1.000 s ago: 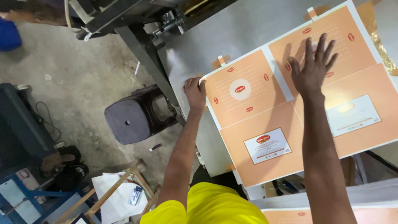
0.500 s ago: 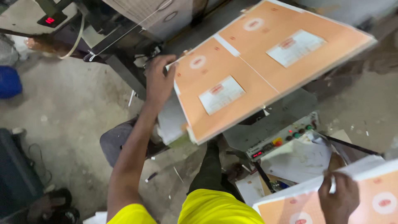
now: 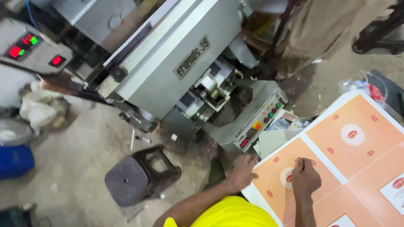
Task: The person feeds large printed sheets into a laminating machine one at a time. They align the sheets on the input tray and push them through the rollers, then collect the finished sheets on the output side.
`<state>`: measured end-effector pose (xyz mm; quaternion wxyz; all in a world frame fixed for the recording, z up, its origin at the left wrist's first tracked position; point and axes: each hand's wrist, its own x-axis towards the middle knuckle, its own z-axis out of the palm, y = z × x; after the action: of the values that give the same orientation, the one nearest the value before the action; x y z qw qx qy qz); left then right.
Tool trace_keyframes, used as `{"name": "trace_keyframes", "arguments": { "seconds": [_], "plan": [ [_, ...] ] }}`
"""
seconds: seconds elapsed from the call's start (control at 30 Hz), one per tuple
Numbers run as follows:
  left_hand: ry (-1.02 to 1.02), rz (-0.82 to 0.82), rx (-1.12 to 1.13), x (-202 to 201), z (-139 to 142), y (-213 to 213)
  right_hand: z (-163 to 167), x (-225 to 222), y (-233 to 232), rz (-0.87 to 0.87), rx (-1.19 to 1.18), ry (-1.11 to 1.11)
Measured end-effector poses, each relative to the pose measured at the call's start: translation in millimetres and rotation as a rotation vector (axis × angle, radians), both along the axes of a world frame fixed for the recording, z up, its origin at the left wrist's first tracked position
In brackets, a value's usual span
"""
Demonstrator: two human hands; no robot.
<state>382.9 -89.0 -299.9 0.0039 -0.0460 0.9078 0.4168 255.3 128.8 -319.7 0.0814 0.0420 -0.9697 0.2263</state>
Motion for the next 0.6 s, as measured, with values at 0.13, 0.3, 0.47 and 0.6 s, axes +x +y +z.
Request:
{"name": "trace_keyframes", "arguments": {
  "seconds": [0.13, 0.3, 0.47, 0.6],
  "plan": [
    [0.187, -0.021, -0.198, 22, -3, 24, 16, 6, 5, 0.04, -0.046, 0.052],
    [0.338, 0.013, -0.158, 31, 23, 29, 21, 2, 13, 0.049, -0.041, -0.047],
    [0.127, 0.007, 0.035, 23, 52, 25, 23, -13, 34, 0.128, -0.195, 0.081],
    [0.304, -0.015, -0.003, -12, 90, 7, 43, -71, 38, 0.241, -0.056, 0.317]
  ]
}}
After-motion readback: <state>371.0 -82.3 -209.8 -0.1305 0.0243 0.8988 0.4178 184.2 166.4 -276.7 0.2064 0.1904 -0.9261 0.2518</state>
